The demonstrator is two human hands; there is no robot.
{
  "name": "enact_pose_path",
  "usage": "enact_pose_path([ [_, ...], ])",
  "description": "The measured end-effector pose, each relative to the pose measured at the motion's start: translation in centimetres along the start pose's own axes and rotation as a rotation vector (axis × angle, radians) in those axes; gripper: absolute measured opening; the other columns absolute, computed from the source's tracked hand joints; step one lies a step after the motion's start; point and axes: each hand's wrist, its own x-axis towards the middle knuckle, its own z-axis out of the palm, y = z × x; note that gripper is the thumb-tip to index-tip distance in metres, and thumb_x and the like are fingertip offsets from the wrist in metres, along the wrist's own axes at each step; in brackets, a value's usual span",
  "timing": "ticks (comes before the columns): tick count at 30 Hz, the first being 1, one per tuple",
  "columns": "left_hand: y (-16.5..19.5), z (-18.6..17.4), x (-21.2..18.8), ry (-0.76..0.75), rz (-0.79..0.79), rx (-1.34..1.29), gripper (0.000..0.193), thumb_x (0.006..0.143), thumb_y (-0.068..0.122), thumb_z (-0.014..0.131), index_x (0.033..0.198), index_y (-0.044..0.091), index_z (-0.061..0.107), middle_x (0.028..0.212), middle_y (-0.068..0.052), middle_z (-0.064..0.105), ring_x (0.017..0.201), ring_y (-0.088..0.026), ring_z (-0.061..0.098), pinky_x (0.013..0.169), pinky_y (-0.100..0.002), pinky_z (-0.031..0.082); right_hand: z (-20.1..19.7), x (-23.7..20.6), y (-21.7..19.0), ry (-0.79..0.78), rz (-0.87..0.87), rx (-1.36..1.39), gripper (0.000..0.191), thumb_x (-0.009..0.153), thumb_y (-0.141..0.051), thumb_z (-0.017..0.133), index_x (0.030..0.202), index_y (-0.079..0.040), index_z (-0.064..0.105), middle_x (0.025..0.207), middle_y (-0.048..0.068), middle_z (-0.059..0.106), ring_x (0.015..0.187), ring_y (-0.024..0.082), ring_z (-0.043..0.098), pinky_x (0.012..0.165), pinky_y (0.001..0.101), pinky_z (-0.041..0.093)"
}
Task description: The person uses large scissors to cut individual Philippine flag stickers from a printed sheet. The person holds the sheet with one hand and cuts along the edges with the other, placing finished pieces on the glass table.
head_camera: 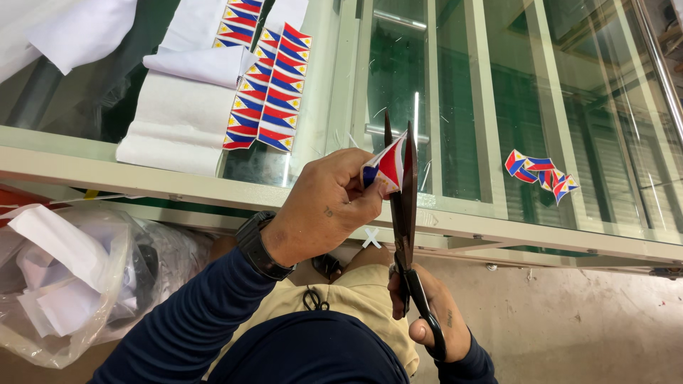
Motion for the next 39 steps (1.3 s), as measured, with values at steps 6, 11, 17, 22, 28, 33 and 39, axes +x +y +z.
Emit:
enact_pose_path([
  [6, 0.2, 0.2, 0.1, 0.009, 0.035, 0.074, 0.018, 0.094, 0.01, 0.069, 0.108, -0.001, 0.07, 0.081, -0.004, 0.064, 0.065, -0.006, 0.06, 0.057, -0.025, 0.053, 0.0, -0.1, 0.4, 0.017, 0.012, 0.031, 0.106, 0.06, -0.095, 0.065, 0.104, 0.001, 0.062, 0.072, 0.005, 0.059, 0.069, 0.015, 0.06, 0.064, 0.0295, 0.048],
  [11, 0.3, 0.1, 0.1, 0.015, 0.053, 0.046, 0.016, 0.094, 0.01, 0.068, 0.106, -0.001, 0.07, 0.082, -0.003, 0.063, 0.066, -0.005, 0.061, 0.058, -0.024, 0.053, 0.0, -0.2, 0.5, 0.034, 0.011, 0.031, 0.104, 0.061, -0.094, 0.065, 0.103, 0.001, 0.062, 0.072, 0.005, 0.058, 0.067, 0.014, 0.059, 0.062, 0.029, 0.048],
  [17, 0.4, -0.4, 0.0, -0.026, 0.036, 0.002, 0.019, 0.097, 0.017, 0.069, 0.104, 0.0, 0.071, 0.08, -0.003, 0.058, 0.064, -0.005, 0.054, 0.055, -0.024, 0.046, -0.1, -0.2, 1.1, 0.04, 0.001, 0.051, 0.099, 0.06, -0.091, 0.07, 0.097, 0.0, 0.06, 0.068, 0.003, 0.054, 0.063, 0.013, 0.055, 0.057, 0.0282, 0.047],
  [22, 0.3, -0.6, -0.1, -0.043, -0.012, -0.021, 0.025, 0.098, 0.026, 0.068, 0.104, 0.002, 0.072, 0.075, -0.001, 0.057, 0.062, -0.005, 0.046, 0.053, -0.025, 0.04, -0.1, -0.4, 1.7, 0.06, 0.023, 0.068, 0.095, 0.058, -0.09, 0.073, 0.09, -0.001, 0.059, 0.065, 0.001, 0.052, 0.058, 0.011, 0.054, 0.052, 0.0263, 0.045],
  [28, -0.4, -0.9, -0.1, -0.078, 0.072, -0.088, 0.025, 0.102, 0.024, 0.066, 0.108, 0.001, 0.072, 0.088, -0.001, 0.07, 0.077, -0.004, 0.06, 0.066, -0.023, 0.051, -0.2, -0.6, 1.9, 0.059, 0.057, 0.128, 0.096, 0.054, -0.087, 0.077, 0.09, -0.001, 0.058, 0.064, 0.0, 0.05, 0.057, 0.011, 0.051, 0.05, 0.0259, 0.044],
  [33, -0.6, -0.6, 0.0, -0.078, 0.02, -0.206, 0.032, 0.105, 0.03, 0.058, 0.109, 0.001, 0.069, 0.09, -0.004, 0.074, 0.081, -0.008, 0.07, 0.073, -0.026, 0.059, -0.2, -0.6, 1.6, 0.049, 0.058, 0.134, 0.095, 0.054, -0.087, 0.078, 0.09, -0.001, 0.059, 0.064, 0.001, 0.051, 0.057, 0.011, 0.053, 0.05, 0.0262, 0.044],
  [39, -0.3, -0.5, 0.0, -0.047, 0.161, -0.034, 0.044, 0.109, 0.039, 0.05, 0.103, 0.0, 0.069, 0.085, -0.006, 0.067, 0.074, -0.012, 0.07, 0.065, -0.026, 0.056, 0.2, -0.8, 1.6, 0.062, 0.006, 0.125, 0.093, 0.057, -0.087, 0.077, 0.088, -0.001, 0.059, 0.065, 0.001, 0.053, 0.058, 0.011, 0.054, 0.051, 0.0259, 0.045],
])
